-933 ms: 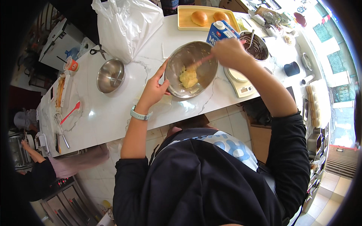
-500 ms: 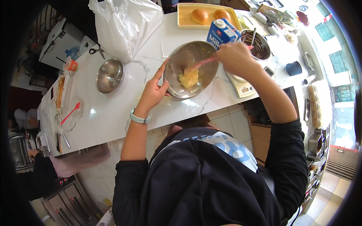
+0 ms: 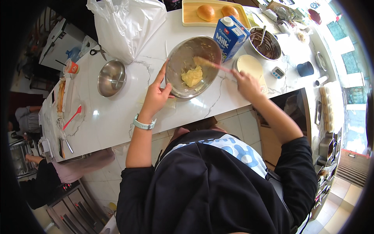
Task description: The person opens a milk carton, mixes the batter in a metal bowl using a spatula, and scoops the mixture into a piping bag.
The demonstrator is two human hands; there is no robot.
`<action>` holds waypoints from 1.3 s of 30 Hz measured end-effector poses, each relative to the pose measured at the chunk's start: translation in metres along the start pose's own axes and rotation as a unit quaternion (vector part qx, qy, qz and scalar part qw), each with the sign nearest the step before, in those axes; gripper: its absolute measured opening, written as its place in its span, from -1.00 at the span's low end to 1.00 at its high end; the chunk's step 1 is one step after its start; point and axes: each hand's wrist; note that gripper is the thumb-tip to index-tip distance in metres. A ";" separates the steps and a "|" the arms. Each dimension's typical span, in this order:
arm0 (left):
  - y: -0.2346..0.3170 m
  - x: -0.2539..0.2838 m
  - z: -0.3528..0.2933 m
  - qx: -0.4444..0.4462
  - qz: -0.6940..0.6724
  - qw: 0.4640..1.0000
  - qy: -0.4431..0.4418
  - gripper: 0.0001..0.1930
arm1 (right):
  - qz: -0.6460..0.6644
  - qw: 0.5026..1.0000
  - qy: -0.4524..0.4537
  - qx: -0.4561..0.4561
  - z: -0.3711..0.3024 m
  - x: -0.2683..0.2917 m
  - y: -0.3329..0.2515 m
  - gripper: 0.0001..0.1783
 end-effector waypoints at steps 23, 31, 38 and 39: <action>-0.031 0.011 -0.014 0.092 -0.200 0.975 0.010 -0.28 | 0.698 0.585 -0.320 -0.263 -0.034 0.000 -0.108 -0.64; -0.046 0.033 0.014 0.128 -0.208 0.967 0.074 -0.32 | 0.687 0.636 -0.249 -0.250 -0.012 0.045 -0.090 -0.66; -0.009 0.075 -0.057 0.163 0.331 0.915 0.162 -0.72 | 0.697 0.640 -0.205 -0.251 -0.006 0.054 -0.068 -0.64; 0.004 0.067 -0.065 0.239 0.342 0.905 0.081 -0.71 | 0.695 0.642 -0.203 -0.252 -0.006 0.053 -0.068 -0.64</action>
Point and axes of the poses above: each hand's wrist, its own z-axis towards the middle knuckle, its own x-axis out of the back of the hand, y = z × x, and after that the axes turned 1 degree about -z, right-handed
